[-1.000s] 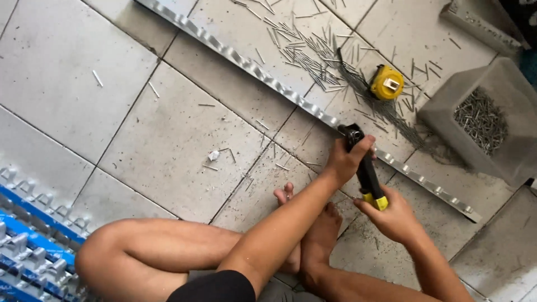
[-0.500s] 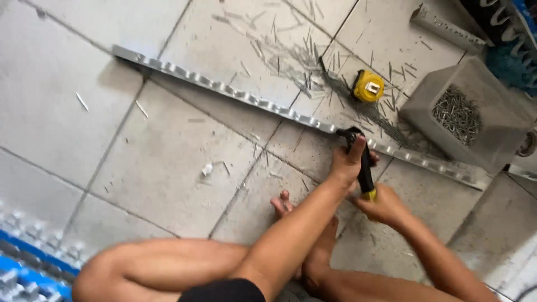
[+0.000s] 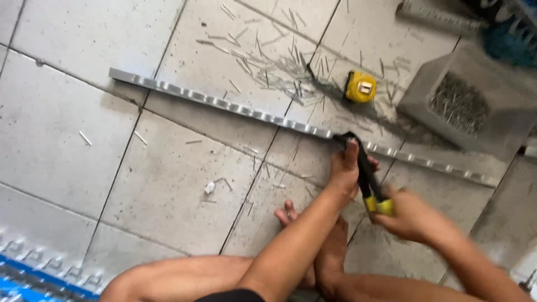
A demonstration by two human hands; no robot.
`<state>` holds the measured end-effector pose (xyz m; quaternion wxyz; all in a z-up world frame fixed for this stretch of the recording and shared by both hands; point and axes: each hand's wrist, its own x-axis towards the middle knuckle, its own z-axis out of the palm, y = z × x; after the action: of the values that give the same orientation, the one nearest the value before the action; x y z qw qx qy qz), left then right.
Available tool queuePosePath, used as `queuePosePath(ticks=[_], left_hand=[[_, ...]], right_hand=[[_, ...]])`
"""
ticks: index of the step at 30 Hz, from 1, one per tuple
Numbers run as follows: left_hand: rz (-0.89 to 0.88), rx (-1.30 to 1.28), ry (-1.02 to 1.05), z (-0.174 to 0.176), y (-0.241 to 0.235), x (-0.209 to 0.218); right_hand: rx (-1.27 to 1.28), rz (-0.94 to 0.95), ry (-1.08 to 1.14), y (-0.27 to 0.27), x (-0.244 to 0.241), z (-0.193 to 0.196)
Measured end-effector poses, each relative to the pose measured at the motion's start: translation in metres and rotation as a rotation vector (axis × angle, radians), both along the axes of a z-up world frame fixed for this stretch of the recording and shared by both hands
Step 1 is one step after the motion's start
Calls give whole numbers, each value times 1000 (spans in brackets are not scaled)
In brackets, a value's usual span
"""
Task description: Assembling plastic components onto a rail using a manual rivet gun and rivets.
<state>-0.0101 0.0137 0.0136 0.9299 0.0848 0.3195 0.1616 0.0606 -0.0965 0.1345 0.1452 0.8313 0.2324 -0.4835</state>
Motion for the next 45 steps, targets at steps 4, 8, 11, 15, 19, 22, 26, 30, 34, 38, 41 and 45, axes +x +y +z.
queuePosePath(ticks=[4,8,11,15,19,22,26,30,34,38,41,45], left_hand=[[42,-22,28,4,-6,5],[61,-62,188,-20,-23,15],[57,-79,153,-10,-20,13],[29,-41,174,-5,-12,10],[25,-54,200,-30,-20,20],[-9,-20,181,-27,-28,16],[3,0,153,-13,-21,15],[-254,378,-96,25,13,0],[-694,859,20,99,92,19],[-671,1090,50,144,122,26],[-716,1265,-117,164,118,23],[-817,1365,-133,175,91,9]], right_hand=[[141,-345,154,-19,-9,-13],[178,-333,-52,-31,-20,-65],[140,-230,-29,-16,-16,-30],[67,-408,101,42,-19,82],[267,-535,34,-23,-25,-46],[262,-509,-116,-41,-38,-78],[291,-495,-163,-37,-32,-83],[132,-241,108,-19,-4,18],[119,-576,215,-3,63,123],[363,-241,-34,17,129,99],[476,-327,-287,42,178,39],[648,-198,-455,34,239,-84]])
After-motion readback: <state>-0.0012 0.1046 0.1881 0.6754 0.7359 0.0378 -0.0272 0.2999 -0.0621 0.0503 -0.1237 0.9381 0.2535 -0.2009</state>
